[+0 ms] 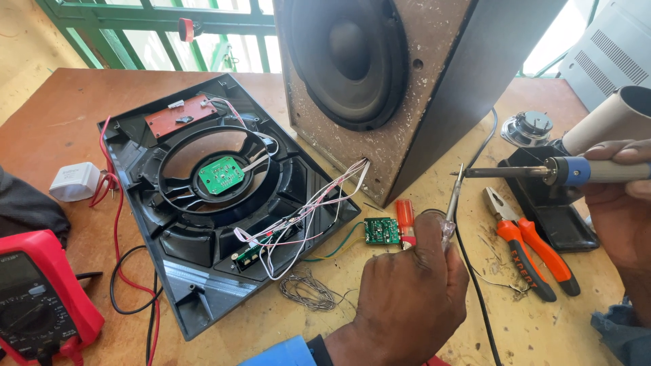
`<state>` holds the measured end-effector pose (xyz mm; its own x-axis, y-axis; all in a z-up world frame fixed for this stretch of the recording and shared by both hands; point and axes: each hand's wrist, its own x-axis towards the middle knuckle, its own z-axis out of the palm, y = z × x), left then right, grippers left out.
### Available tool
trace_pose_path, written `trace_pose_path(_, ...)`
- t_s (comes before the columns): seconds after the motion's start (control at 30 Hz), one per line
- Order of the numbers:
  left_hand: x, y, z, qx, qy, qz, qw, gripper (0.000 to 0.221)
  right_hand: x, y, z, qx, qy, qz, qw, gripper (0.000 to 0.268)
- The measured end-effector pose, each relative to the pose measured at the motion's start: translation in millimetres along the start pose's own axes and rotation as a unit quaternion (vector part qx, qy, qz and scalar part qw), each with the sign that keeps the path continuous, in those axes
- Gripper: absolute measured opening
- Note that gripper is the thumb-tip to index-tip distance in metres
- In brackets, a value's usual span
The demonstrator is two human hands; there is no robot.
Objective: Repairing a speaker by soldering wires to a circuit board and securing components with a hot glue gun.
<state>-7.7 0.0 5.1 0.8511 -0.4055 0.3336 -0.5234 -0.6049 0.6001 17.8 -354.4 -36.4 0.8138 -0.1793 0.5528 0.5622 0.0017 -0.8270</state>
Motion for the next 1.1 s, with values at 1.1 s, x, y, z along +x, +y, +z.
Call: trace_pose_path(1.1, 17.7, -7.6, -7.0, -0.013, -0.139, -0.097, 0.986, 0.039, 8.0, -44.8, 39.8, -0.11, 0.114, -0.006, 0.987, 0.027)
